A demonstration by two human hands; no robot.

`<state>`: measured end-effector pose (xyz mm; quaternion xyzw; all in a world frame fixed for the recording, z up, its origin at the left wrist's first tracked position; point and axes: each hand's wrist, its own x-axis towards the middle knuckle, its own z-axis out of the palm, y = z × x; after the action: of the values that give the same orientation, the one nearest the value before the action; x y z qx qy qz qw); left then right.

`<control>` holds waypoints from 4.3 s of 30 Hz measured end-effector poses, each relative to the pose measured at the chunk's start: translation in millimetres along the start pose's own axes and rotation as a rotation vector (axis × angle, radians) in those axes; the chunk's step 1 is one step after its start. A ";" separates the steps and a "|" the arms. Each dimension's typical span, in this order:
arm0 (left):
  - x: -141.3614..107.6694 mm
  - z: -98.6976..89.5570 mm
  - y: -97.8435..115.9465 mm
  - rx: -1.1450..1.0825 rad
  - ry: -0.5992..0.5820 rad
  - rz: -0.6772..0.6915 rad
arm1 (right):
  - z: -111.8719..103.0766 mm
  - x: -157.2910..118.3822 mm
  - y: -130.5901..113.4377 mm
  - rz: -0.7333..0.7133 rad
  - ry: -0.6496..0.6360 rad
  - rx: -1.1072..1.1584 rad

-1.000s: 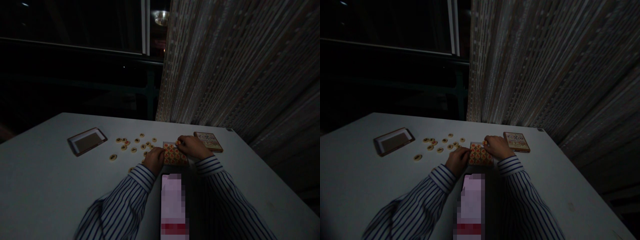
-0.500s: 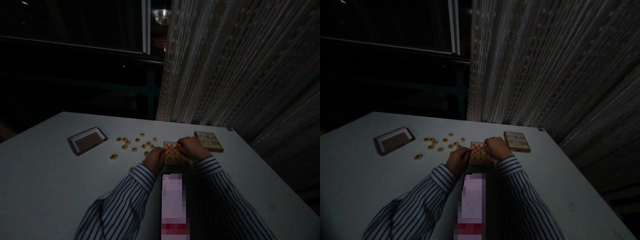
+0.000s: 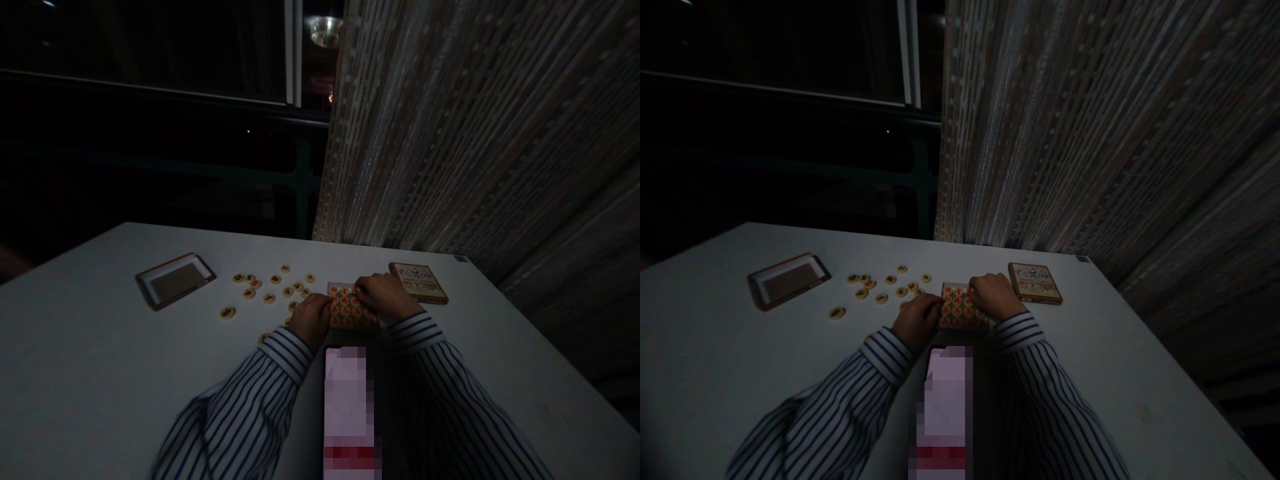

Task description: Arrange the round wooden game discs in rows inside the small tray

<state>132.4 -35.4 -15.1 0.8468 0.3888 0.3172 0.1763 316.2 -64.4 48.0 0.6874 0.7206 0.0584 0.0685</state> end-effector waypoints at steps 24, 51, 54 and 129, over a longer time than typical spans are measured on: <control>-0.2 1.6 -1.5 0.004 0.009 0.004 | -0.1 -1.3 0.9 -0.013 0.026 0.004; 0.1 0.1 -0.3 0.008 0.017 0.021 | -1.0 0.0 -1.7 -0.003 -0.029 -0.010; 0.0 -0.9 0.9 0.008 0.009 0.017 | -2.7 -0.9 -1.9 -0.005 -0.044 -0.006; 0.0 0.8 -1.1 0.011 0.022 0.030 | -0.4 -0.9 1.6 -0.049 -0.046 -0.022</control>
<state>132.4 -34.7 -16.3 0.8500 0.3798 0.3270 0.1625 317.7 -65.2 48.7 0.6700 0.7348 0.0487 0.0941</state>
